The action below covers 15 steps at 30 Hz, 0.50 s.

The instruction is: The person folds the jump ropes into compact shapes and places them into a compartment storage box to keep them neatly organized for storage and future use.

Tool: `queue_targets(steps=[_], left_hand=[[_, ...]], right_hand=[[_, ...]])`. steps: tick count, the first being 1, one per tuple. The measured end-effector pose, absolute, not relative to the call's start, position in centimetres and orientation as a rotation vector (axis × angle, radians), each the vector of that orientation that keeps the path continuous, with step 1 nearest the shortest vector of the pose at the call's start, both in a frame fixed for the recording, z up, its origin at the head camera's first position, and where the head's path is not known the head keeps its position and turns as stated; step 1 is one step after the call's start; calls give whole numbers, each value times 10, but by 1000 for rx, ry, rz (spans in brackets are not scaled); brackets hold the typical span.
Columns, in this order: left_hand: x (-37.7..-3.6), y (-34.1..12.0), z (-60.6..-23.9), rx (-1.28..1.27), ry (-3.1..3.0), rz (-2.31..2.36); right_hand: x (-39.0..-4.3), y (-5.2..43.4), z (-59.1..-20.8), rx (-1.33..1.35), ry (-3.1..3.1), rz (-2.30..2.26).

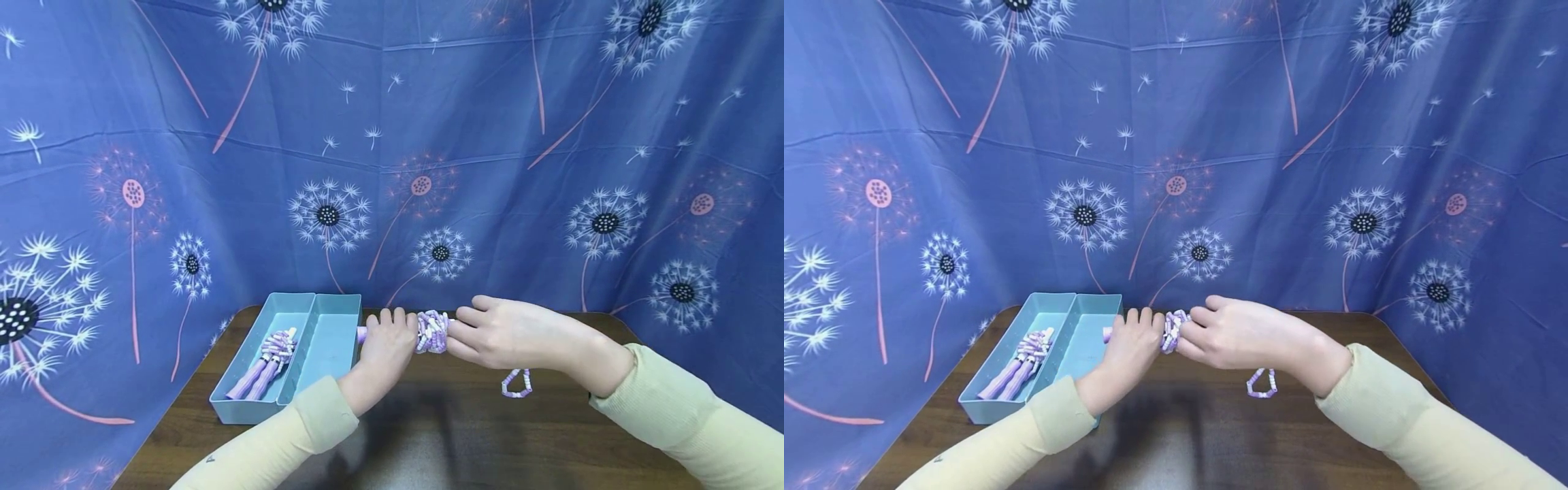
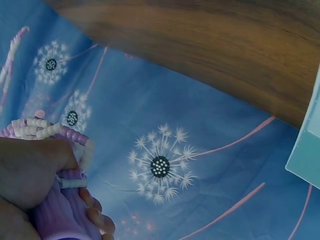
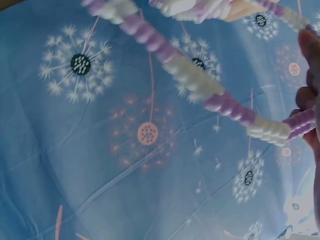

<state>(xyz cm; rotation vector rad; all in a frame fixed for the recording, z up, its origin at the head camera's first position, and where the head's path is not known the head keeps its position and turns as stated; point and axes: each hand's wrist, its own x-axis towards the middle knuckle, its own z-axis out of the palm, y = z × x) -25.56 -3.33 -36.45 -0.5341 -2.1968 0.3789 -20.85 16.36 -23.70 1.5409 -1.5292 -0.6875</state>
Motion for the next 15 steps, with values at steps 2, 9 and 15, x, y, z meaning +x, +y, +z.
queue_targets(steps=[2, 9, 15], left_hand=[[-253, -33, -364, -565, -2177, 393], [-247, -32, -365, -705, -2109, 450], [-242, -29, -368, -756, -2075, 476]], right_hand=[[-210, 165, -234, 1559, -1519, -691], [-222, 169, -222, 1577, -1510, -708], [-236, 175, -220, 1592, -1541, -700]])
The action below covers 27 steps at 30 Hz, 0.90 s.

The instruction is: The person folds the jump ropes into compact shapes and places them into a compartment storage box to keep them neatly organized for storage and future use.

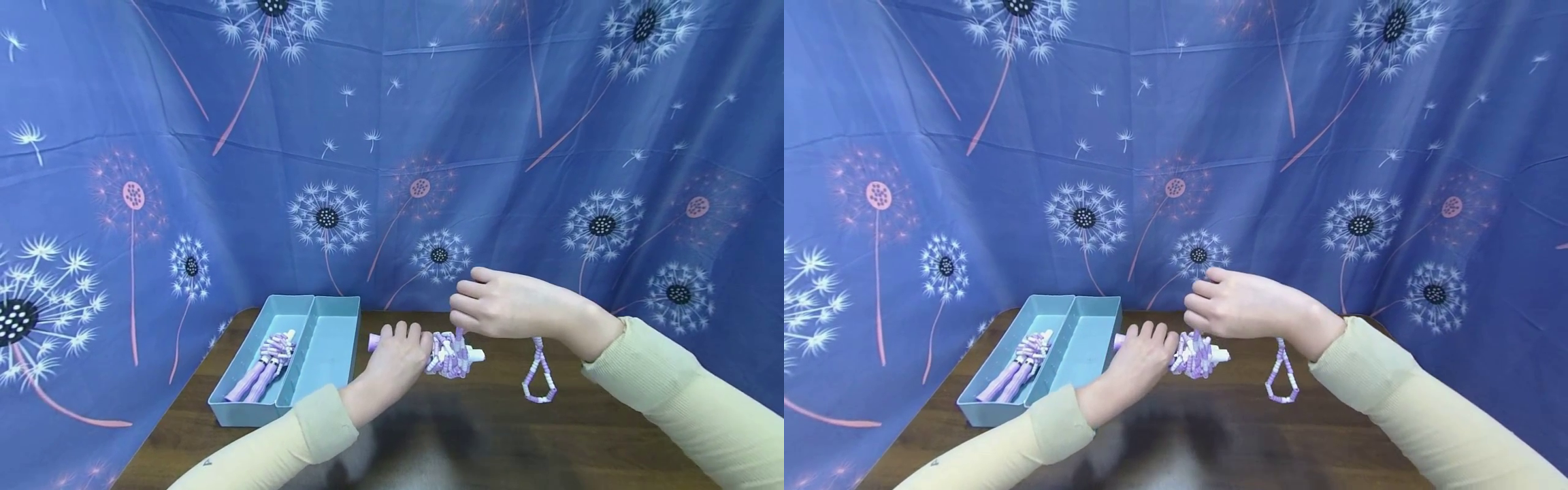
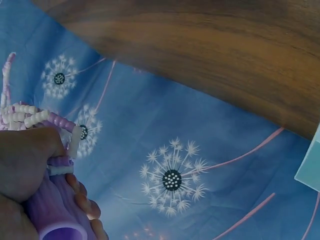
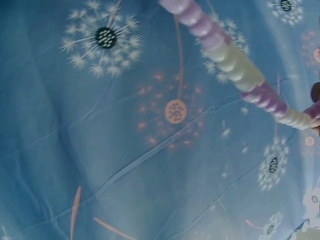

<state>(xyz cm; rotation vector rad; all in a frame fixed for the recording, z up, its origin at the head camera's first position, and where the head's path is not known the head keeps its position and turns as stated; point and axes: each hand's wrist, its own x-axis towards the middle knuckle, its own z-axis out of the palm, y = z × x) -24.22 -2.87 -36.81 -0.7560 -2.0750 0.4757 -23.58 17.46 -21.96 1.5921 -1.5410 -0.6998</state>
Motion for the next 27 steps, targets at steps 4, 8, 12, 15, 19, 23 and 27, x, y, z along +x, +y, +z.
queue_targets(steps=[4, 8, 12, 15, 19, 23, 27], left_hand=[[-238, -25, -369, -800, -2063, 471], [-233, -22, -369, -866, -2026, 446], [-230, -20, -368, -916, -1973, 413], [-228, -18, -366, -950, -1929, 397], [-223, -16, -363, -1010, -1866, 387], [-218, -15, -359, -1056, -1826, 361], [-216, -15, -353, -1065, -1778, 325]], right_hand=[[-244, 178, -221, 1623, -1538, -685], [-251, 179, -223, 1655, -1522, -687], [-258, 181, -225, 1692, -1517, -692], [-263, 183, -227, 1715, -1530, -676], [-269, 186, -232, 1729, -1547, -657], [-276, 188, -236, 1728, -1542, -660], [-283, 193, -241, 1716, -1543, -650]])
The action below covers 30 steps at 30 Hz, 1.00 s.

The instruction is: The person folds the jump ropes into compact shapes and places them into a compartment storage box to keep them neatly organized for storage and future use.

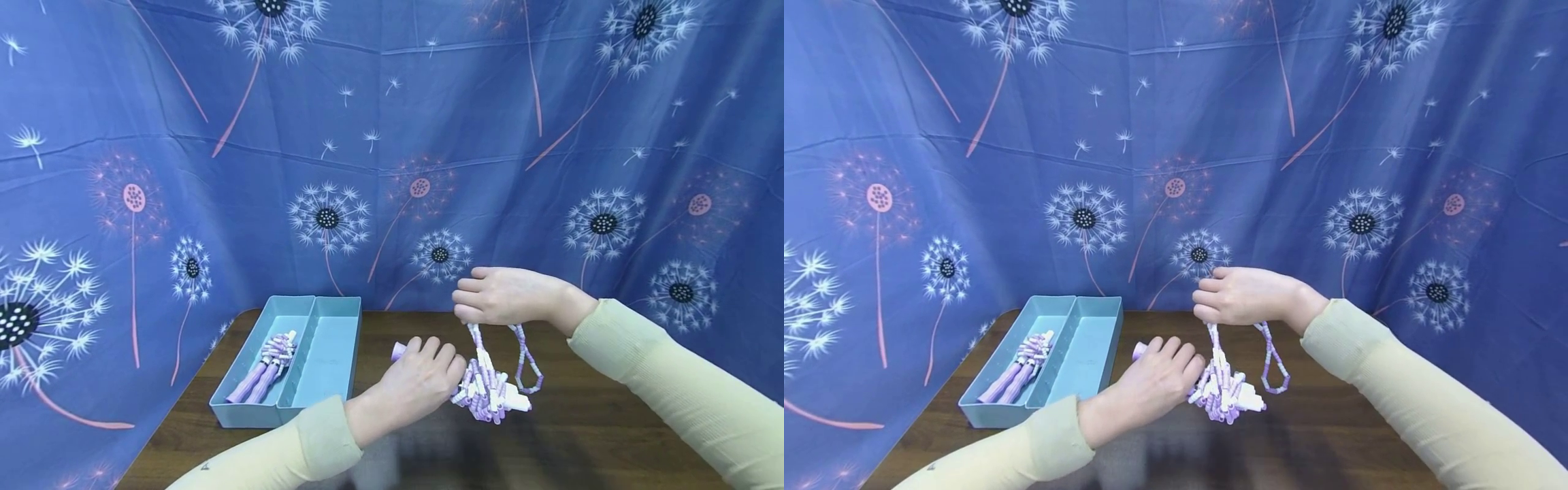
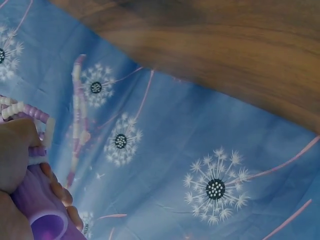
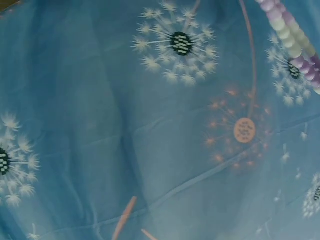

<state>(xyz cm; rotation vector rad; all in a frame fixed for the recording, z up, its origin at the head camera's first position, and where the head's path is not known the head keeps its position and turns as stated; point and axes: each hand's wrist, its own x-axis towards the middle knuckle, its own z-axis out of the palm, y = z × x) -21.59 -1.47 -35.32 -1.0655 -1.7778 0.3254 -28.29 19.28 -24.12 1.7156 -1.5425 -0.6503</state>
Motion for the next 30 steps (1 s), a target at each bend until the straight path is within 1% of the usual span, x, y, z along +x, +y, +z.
queue_targets(steps=[7, 14, 20, 26, 30], left_hand=[[-211, -15, -348, -1080, -1731, 281], [-207, -19, -348, -1159, -1805, 200], [-202, -23, -346, -1237, -1833, 14], [-195, -22, -343, -1261, -1763, -22], [-192, -22, -340, -1262, -1729, -21]], right_hand=[[-290, 199, -260, 1742, -1584, -596], [-289, 198, -281, 1713, -1601, -580], [-294, 208, -289, 1664, -1692, -583], [-302, 222, -295, 1639, -1792, -531], [-306, 223, -305, 1626, -1815, -485]])
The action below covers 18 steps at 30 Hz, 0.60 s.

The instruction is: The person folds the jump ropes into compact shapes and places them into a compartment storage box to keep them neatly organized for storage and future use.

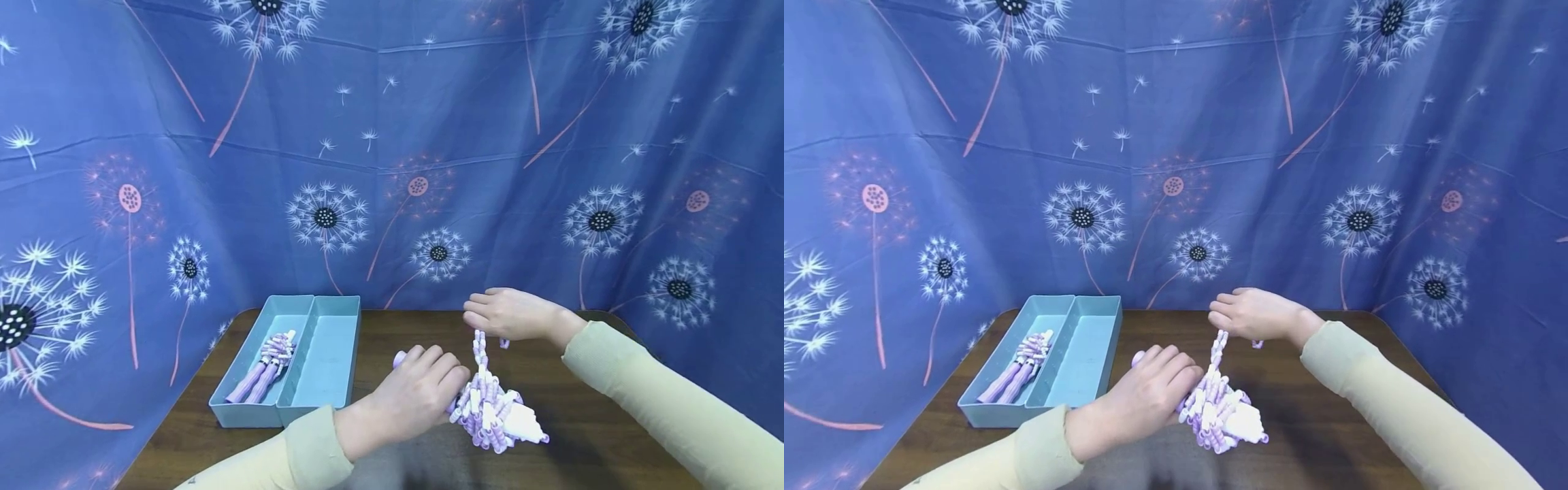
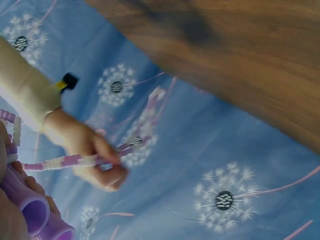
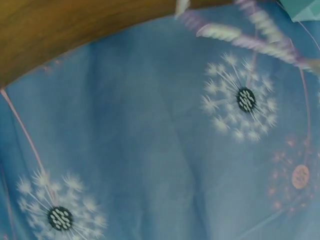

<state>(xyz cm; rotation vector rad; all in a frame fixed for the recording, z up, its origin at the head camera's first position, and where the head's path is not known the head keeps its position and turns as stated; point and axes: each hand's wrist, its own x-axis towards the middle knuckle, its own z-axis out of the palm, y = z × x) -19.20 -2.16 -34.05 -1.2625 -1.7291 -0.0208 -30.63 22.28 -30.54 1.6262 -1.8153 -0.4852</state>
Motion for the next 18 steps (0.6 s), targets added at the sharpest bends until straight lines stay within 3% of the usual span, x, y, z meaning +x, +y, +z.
queue_targets(steps=[18], left_hand=[[-204, -36, -320, -1132, -1758, -173]], right_hand=[[-304, 238, -360, 1466, -2013, -302]])
